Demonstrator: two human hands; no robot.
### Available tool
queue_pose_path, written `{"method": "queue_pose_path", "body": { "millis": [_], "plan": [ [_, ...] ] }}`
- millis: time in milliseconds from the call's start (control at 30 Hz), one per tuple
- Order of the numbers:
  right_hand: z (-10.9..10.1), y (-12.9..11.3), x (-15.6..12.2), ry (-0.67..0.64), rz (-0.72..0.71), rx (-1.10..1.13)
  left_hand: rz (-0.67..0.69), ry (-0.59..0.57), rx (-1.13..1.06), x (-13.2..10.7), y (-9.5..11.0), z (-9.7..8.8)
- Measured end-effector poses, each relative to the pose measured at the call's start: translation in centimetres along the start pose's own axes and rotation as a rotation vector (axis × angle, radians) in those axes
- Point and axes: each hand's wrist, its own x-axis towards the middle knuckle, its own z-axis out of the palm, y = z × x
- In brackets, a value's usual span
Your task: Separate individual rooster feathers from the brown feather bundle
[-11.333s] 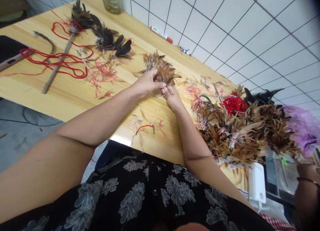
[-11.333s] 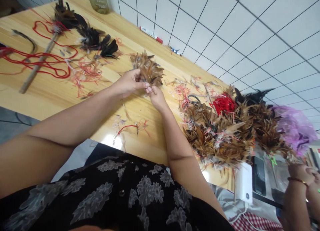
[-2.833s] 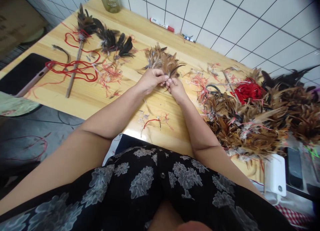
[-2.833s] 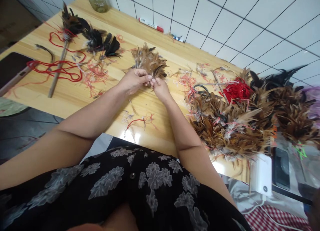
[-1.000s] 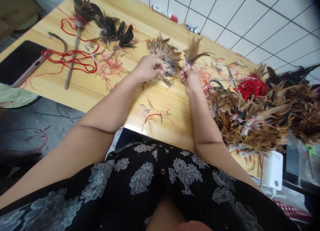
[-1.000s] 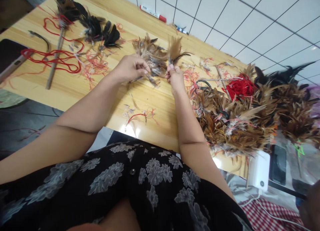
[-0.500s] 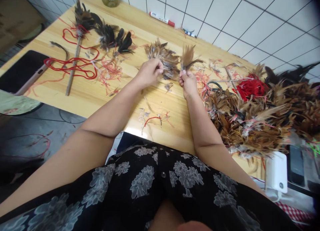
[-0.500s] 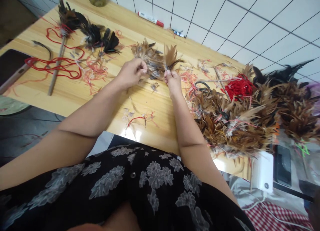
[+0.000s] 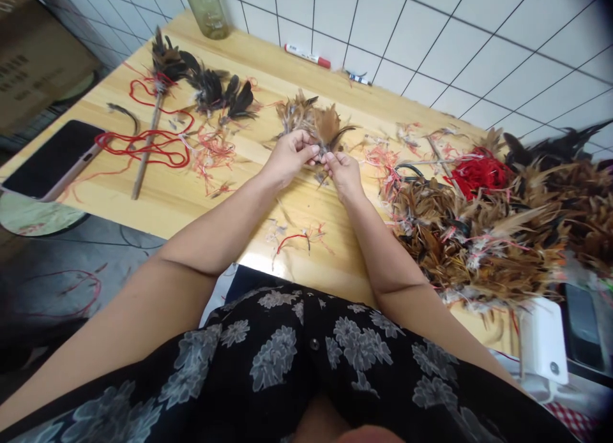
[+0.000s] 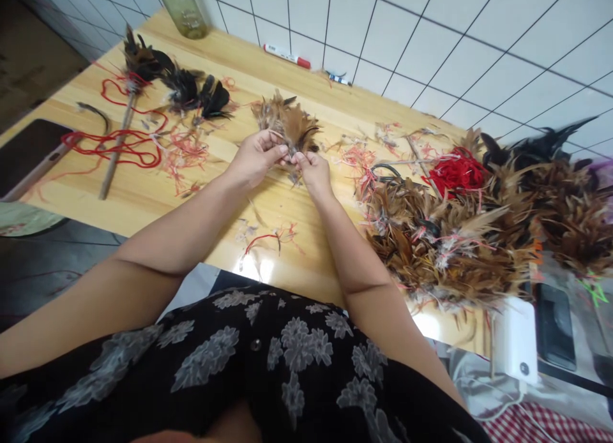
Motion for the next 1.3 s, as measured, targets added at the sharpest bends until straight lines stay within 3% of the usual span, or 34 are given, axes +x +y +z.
{"method": "queue_pose_path", "body": {
  "millis": [300,600,767,867,933,1033,1133,1300],
  "plan": [
    [0.1,0.3,0.2,0.035,-0.008,0.024,0.068,0.029,0.015,-0.1,-0.9,0.5],
    [0.2,0.4,0.1,-0.081,-0.009,0.019,0.14,-0.005,0.085,0.3,-2.1,0.3],
    [-0.5,0.9,1.0,-0.05,0.015,0.127,0.309,0.044,0.368,2.9,-3.5,-2.4],
    [-1.8,1.4,2.3,0.042,0.033,0.182,0.412,0.127,0.611,4.2,-3.6,-4.7],
    [-2.6,1.7,3.0,0.106,0.034,0.196,0.468,0.094,0.749,4.3,-3.5,-5.6],
    [-3.2,2.0,3.7,0.153,0.017,0.186,0.533,-0.006,0.938,4.0,-3.7,-5.4],
    [-2.9,2.2,3.7,0.18,0.003,0.176,0.515,-0.033,1.087,3.9,-4.4,-4.1],
    [-2.3,3.3,4.1,0.221,-0.037,0.153,0.487,-0.102,1.123,4.2,-4.5,-3.5]
  ]
}}
